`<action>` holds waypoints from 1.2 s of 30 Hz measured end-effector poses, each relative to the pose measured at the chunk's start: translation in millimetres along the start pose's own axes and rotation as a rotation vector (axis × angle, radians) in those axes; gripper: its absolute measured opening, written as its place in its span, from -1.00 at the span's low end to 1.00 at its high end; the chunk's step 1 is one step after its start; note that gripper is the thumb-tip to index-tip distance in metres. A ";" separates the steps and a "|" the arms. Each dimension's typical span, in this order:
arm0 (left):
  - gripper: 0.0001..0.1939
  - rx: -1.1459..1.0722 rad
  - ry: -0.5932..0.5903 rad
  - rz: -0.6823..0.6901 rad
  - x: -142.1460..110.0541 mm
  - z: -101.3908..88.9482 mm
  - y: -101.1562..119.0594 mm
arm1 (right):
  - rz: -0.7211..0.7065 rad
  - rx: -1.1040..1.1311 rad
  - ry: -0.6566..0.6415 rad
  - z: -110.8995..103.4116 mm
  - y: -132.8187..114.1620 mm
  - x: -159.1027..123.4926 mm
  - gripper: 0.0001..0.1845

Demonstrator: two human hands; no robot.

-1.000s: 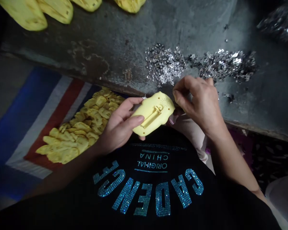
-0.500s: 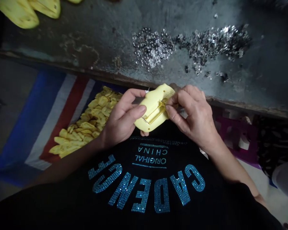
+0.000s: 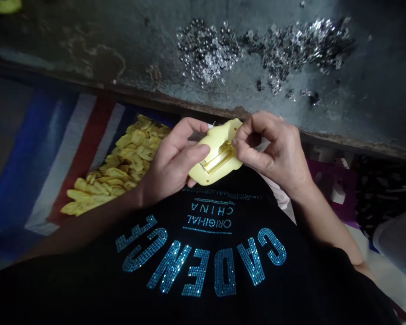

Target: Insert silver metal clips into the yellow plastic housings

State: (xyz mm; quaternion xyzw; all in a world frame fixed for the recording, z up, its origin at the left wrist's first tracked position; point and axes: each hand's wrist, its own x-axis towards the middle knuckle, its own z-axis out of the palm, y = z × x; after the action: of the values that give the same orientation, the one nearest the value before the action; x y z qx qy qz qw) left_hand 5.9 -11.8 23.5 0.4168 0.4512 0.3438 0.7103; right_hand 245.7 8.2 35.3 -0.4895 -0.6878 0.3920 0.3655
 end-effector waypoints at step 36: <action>-0.66 -0.007 -0.004 0.153 4.2 4.4 -6.6 | -0.042 -0.077 0.022 -4.1 26.8 -3.0 -0.50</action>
State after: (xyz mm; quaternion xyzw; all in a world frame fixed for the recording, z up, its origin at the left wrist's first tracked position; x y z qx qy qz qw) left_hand 12.2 -12.1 17.1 0.4482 0.4153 0.3978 0.6844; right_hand 260.5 11.8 12.6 -0.4929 -0.7086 0.3520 0.3619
